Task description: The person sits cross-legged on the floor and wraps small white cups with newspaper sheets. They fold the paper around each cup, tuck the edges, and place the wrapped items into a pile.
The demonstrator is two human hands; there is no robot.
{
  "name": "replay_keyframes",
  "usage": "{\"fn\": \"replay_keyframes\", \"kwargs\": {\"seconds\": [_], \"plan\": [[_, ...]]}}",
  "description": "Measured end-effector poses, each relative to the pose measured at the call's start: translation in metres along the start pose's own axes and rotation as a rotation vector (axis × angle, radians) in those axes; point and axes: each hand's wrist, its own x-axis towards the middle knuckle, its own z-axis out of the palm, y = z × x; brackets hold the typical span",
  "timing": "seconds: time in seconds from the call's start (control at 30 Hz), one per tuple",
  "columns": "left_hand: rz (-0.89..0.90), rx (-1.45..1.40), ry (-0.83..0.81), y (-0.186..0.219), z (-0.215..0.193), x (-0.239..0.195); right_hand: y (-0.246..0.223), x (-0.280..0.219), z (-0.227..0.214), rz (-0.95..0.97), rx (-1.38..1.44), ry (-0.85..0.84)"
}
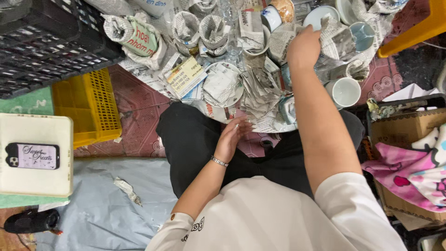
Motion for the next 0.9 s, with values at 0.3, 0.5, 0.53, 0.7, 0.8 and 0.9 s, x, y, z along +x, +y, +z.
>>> {"fn": "replay_keyframes", "kwargs": {"seconds": [0.3, 0.5, 0.53, 0.7, 0.8, 0.9], "plan": [[0.014, 0.019, -0.023, -0.002, -0.005, -0.003, -0.045, -0.08, -0.093, -0.615, -0.179, -0.146], [-0.023, 0.067, -0.042, -0.003, -0.003, -0.003, -0.045, -0.167, -0.11, -0.674, -0.016, -0.126], [-0.021, 0.08, -0.048, -0.003, -0.002, -0.003, -0.039, -0.17, -0.107, -0.644, -0.025, -0.107], [-0.059, 0.153, -0.05, -0.001, -0.002, -0.002, -0.009, -0.177, -0.09, -0.574, 0.049, 0.016], [-0.034, 0.156, -0.051, 0.0, -0.001, 0.001, 0.001, -0.174, -0.08, -0.499, 0.257, 0.05], [-0.046, 0.185, -0.025, -0.003, -0.003, 0.0, 0.011, -0.173, -0.069, -0.369, 0.426, 0.126]]}}
